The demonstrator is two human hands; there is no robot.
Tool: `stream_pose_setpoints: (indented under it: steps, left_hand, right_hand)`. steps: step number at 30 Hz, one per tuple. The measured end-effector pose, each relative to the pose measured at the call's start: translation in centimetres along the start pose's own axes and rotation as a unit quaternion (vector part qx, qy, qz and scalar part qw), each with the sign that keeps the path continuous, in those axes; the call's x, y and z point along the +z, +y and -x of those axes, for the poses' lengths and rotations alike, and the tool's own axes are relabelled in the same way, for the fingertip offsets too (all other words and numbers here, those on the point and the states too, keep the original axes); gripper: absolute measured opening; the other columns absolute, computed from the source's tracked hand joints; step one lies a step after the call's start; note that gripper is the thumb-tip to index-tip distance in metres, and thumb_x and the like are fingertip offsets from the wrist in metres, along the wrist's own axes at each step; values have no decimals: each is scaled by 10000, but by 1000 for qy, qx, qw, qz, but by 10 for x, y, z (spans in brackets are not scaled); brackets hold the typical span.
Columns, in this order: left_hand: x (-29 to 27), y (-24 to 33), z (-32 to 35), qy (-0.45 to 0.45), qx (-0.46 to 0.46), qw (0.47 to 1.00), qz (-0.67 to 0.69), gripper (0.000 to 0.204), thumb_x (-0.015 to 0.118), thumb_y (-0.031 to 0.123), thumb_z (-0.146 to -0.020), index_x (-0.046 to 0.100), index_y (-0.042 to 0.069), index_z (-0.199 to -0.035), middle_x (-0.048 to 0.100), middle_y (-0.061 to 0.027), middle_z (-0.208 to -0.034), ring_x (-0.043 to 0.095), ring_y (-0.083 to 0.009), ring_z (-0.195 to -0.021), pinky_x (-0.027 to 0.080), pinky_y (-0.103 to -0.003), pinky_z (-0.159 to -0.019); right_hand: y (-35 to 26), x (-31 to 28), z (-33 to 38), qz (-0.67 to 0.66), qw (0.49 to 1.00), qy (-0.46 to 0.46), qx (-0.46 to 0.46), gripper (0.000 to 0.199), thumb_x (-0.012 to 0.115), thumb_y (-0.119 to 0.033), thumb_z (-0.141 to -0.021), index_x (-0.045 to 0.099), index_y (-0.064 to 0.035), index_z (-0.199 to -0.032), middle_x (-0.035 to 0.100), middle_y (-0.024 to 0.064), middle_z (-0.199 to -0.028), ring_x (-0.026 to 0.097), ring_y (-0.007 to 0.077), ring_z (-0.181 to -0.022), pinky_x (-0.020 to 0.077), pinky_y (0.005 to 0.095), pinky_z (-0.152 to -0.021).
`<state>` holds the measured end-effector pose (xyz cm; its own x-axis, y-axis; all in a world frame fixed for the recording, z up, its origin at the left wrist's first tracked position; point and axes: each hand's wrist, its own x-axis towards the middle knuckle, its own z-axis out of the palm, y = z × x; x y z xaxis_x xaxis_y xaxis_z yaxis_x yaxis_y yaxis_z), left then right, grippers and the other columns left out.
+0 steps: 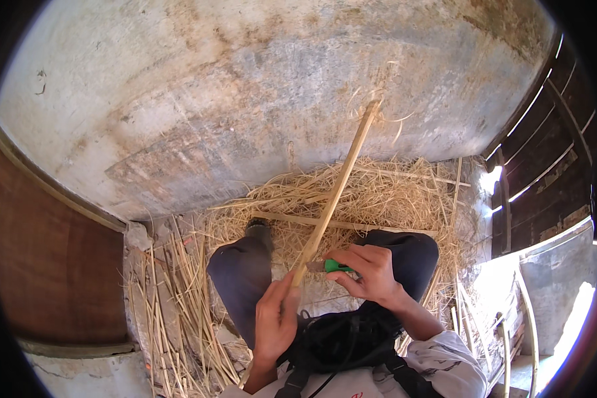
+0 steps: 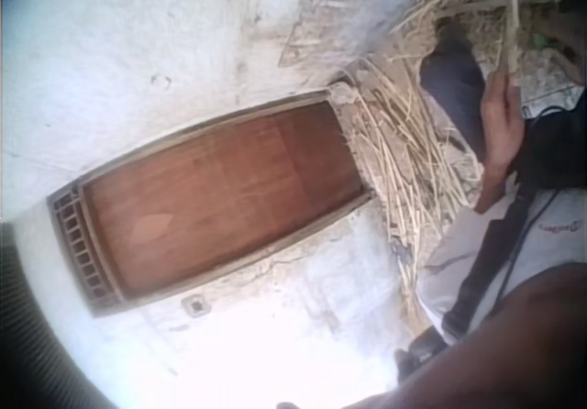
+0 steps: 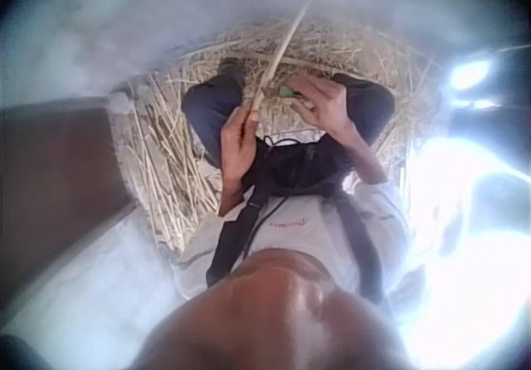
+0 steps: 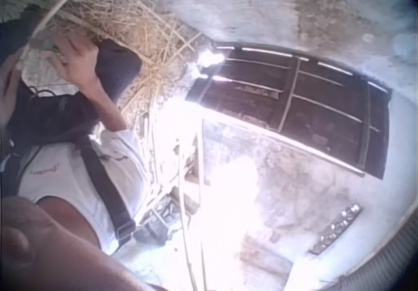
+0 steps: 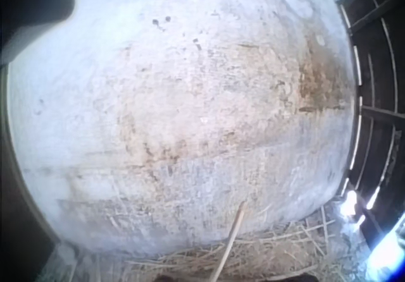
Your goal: The person shaves a long wooden stick using a small utility knife and a machete. The person first uses the utility knife to remove thin shavings from the wood and then uses a machete to chop or scrape the surface while sitting on a floor covered in straw.
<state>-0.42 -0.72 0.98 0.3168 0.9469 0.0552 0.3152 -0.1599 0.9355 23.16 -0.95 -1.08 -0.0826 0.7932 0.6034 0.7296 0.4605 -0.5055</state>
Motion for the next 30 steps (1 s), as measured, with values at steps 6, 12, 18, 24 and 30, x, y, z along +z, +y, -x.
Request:
stream_pose_setpoints:
  steps: [6,12,18,24,30]
  left_hand:
    - [5,5,1,8,12,1000,17,332,653,69,-1052,642,-122,-1324,565,-62,-905,517,-114,-795,418,-263,-684]
    - [8,2,3,25,27,999,36,313,683,13,-1020,652,-134,-1294,581,-54,-917,517,-89,-791,402,-232,-646]
    - [9,-2,7,30,19,996,76,293,687,3,-1020,668,-133,-1279,581,-40,-901,512,-80,-799,405,-223,-656]
    - [6,-2,7,19,3,996,86,283,681,5,-1025,673,-132,-1273,573,-36,-894,504,-75,-790,399,-225,-663]
    - [4,2,5,14,7,997,78,278,676,11,-1029,676,-130,-1269,564,-31,-878,493,-75,-777,386,-233,-654]
  right_hand:
    - [-3,0,-1,11,1000,-4,-7,323,865,-332,-841,790,-131,-1083,611,6,-710,618,195,-583,491,341,-527]
    - [-3,-5,-4,24,1000,-5,-16,325,868,-341,-836,797,-138,-1079,598,0,-695,598,186,-554,478,335,-513]
    - [-5,-7,-6,28,1000,-1,-14,338,871,-354,-829,802,-153,-1092,583,-11,-686,569,180,-533,457,331,-502]
    - [-5,-7,-10,35,999,17,-28,352,874,-365,-823,804,-157,-1099,562,-16,-675,554,178,-524,449,329,-497]
    - [-8,-8,-10,65,997,26,-25,364,883,-377,-808,809,-153,-1085,557,-15,-672,546,176,-523,445,327,-489]
